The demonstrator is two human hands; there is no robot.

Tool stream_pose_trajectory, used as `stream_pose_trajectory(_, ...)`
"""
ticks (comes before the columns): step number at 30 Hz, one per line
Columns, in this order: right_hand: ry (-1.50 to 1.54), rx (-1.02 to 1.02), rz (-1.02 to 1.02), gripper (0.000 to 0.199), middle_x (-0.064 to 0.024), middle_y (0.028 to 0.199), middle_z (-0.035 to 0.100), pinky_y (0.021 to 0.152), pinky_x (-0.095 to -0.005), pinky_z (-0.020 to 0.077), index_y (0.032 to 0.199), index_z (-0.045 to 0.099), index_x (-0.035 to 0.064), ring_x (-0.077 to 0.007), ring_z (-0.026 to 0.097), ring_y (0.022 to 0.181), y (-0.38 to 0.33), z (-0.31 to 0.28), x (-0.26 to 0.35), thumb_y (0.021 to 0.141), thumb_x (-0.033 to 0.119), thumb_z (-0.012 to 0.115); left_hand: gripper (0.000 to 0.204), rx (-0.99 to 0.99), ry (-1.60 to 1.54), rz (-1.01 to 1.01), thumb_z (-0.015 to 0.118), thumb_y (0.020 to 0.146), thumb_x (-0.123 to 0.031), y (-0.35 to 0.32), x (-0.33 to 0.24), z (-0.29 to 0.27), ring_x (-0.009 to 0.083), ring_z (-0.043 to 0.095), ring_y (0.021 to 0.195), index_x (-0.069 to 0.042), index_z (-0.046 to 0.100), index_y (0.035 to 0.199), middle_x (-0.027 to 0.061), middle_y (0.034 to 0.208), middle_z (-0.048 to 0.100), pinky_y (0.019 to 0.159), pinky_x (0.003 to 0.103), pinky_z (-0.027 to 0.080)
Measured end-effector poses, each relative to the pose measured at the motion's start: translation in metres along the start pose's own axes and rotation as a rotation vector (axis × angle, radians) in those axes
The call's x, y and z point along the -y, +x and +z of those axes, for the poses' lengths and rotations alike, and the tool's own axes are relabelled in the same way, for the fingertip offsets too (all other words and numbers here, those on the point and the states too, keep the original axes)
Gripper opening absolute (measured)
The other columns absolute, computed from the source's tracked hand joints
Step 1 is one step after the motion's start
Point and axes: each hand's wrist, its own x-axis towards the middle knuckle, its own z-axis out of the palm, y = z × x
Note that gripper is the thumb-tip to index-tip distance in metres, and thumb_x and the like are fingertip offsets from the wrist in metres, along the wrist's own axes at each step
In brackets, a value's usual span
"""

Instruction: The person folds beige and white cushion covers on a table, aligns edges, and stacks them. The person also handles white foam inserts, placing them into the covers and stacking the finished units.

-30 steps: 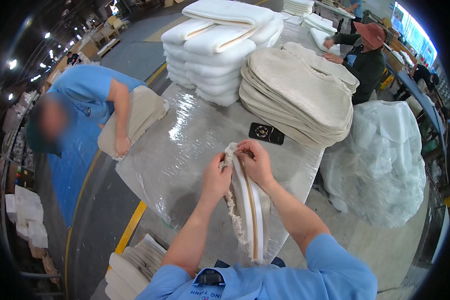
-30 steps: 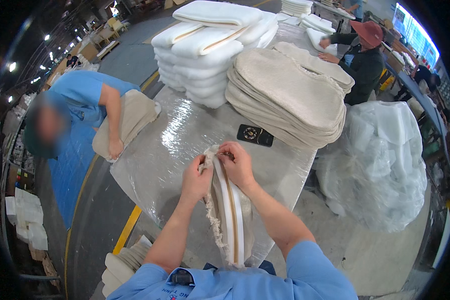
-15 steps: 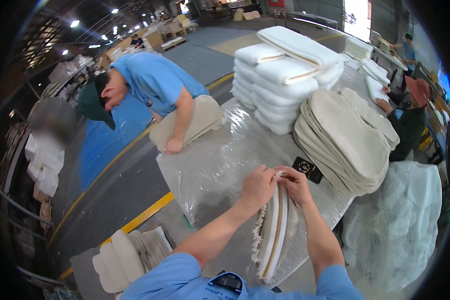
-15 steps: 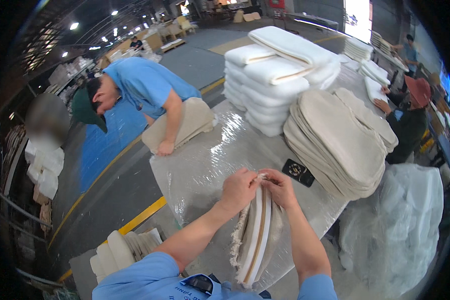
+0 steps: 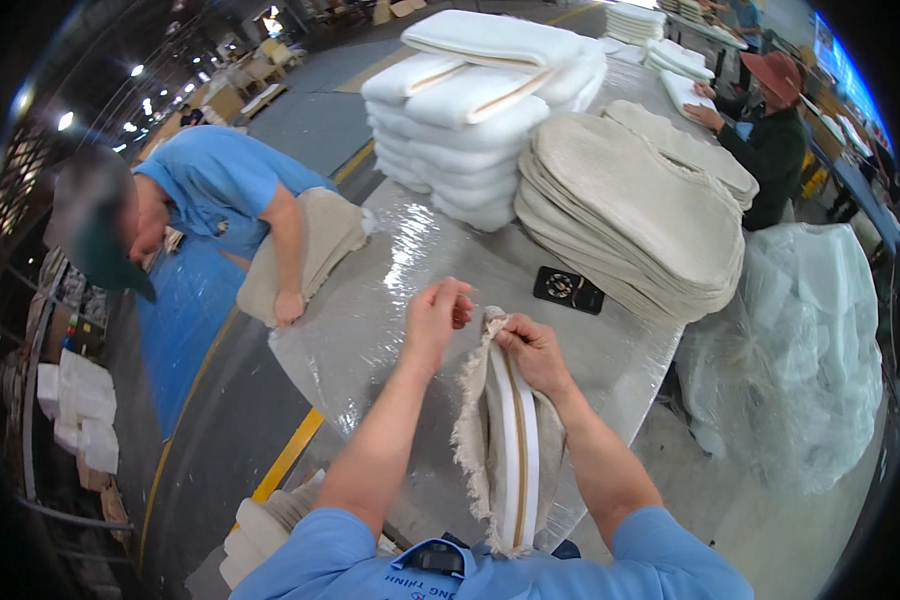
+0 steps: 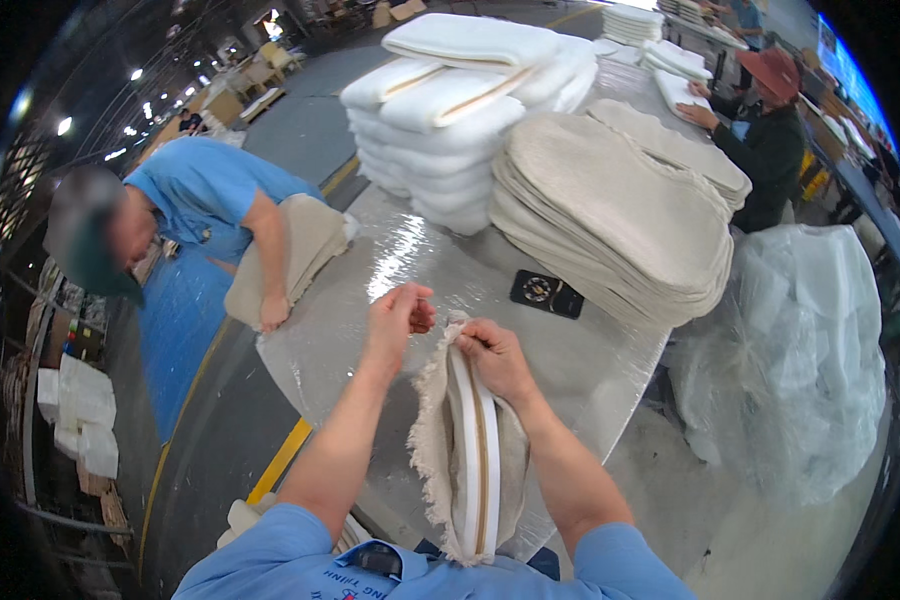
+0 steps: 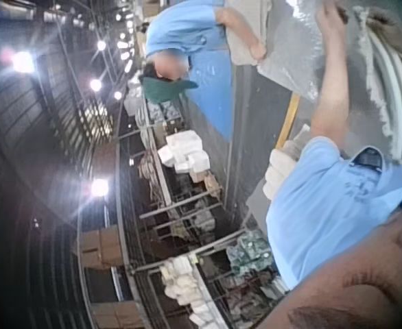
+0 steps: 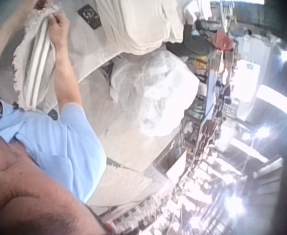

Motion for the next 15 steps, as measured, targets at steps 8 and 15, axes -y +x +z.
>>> stream_pose_trajectory(8,-0.177,-0.138,-0.031,0.008,-0.0064,0.115,0.077,0.095,-0.0357,0.0549,0.105,0.074,0.0045,-0.0252,0.069,0.104,-0.025,0.012,0.033,0.099,0.000,0.070,0.065,0.449,-0.271,-0.276,0.045,0.115,-0.056,0.055,0.064,0.029,0.0191,0.063,0.119,-0.001,0.068,0.141,0.0113,0.133,0.072,0.106,0.037,0.048)
stream_pose_trajectory(15,0.075,-0.234,-0.022,0.011,-0.0093,0.117,0.076,0.095,-0.0370,0.0573,0.109,0.075,0.0046,-0.0230,0.072,0.108,-0.042,0.006,0.019,0.101,0.001,0.069,0.055,0.649,0.223,-0.012,0.049,0.113,-0.046,0.047,0.018,0.068,0.0208,0.069,0.113,-0.001,0.078,0.122,0.0113,0.116,0.079,0.102,0.035,0.051)
